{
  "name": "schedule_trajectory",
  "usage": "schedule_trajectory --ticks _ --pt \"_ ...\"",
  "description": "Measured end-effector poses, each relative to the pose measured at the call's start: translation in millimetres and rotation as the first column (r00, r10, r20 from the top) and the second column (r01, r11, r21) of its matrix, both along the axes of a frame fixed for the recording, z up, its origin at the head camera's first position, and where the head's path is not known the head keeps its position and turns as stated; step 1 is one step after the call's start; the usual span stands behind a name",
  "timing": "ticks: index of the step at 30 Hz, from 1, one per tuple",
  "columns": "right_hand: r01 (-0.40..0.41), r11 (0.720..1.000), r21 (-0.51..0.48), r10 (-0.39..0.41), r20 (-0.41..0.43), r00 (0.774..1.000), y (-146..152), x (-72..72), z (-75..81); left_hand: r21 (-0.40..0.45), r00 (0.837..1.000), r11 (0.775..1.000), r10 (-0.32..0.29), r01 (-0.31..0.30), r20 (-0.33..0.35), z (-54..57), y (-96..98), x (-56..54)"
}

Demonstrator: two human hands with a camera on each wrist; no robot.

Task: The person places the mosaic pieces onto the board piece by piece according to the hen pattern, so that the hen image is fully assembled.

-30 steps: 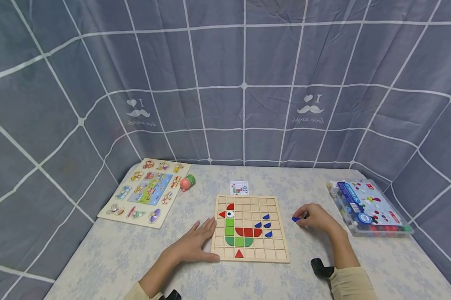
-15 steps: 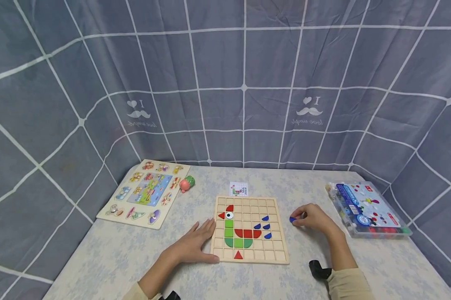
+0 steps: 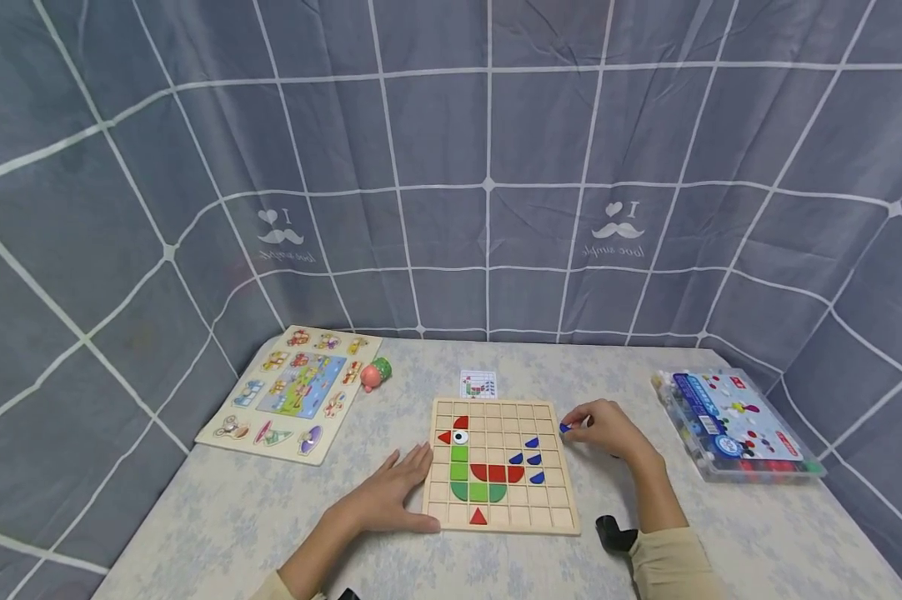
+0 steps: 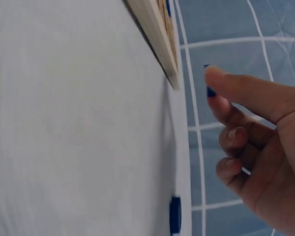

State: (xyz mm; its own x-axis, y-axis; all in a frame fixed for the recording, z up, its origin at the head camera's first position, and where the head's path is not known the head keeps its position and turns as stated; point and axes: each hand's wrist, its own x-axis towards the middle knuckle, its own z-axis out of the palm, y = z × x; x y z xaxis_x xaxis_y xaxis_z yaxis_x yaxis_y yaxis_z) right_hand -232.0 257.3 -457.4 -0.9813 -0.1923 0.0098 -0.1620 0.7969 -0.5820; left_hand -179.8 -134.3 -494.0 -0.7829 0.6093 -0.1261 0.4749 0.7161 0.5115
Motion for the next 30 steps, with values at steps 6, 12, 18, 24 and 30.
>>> schedule_trajectory --ticks 6,12,18,24,30 --pt "0.018 1.0 -0.019 -0.019 -0.002 1.0 -13.8 -2.4 -0.9 -0.007 1.0 1.0 -0.002 0.002 -0.003 -0.6 1.3 -0.5" --pt "-0.006 0.999 -0.034 0.007 0.035 0.999 -23.0 -1.0 -5.2 -0.015 1.0 1.0 -0.006 0.006 -0.01 -1.2 -0.3 -0.9" --pt "-0.026 0.999 -0.041 0.029 0.055 0.998 -27.6 2.6 -9.0 -0.01 1.0 1.0 -0.013 0.013 -0.008 -1.9 -1.9 0.6" --pt "-0.026 0.999 -0.02 0.027 0.066 0.997 -32.5 4.5 -6.9 -0.002 1.0 1.0 -0.016 0.016 -0.016 0.6 -1.7 0.5" --pt "-0.017 1.0 0.009 0.017 0.071 0.997 -36.1 5.7 -6.1 0.005 1.0 1.0 -0.011 0.011 -0.013 2.9 -1.2 1.9"
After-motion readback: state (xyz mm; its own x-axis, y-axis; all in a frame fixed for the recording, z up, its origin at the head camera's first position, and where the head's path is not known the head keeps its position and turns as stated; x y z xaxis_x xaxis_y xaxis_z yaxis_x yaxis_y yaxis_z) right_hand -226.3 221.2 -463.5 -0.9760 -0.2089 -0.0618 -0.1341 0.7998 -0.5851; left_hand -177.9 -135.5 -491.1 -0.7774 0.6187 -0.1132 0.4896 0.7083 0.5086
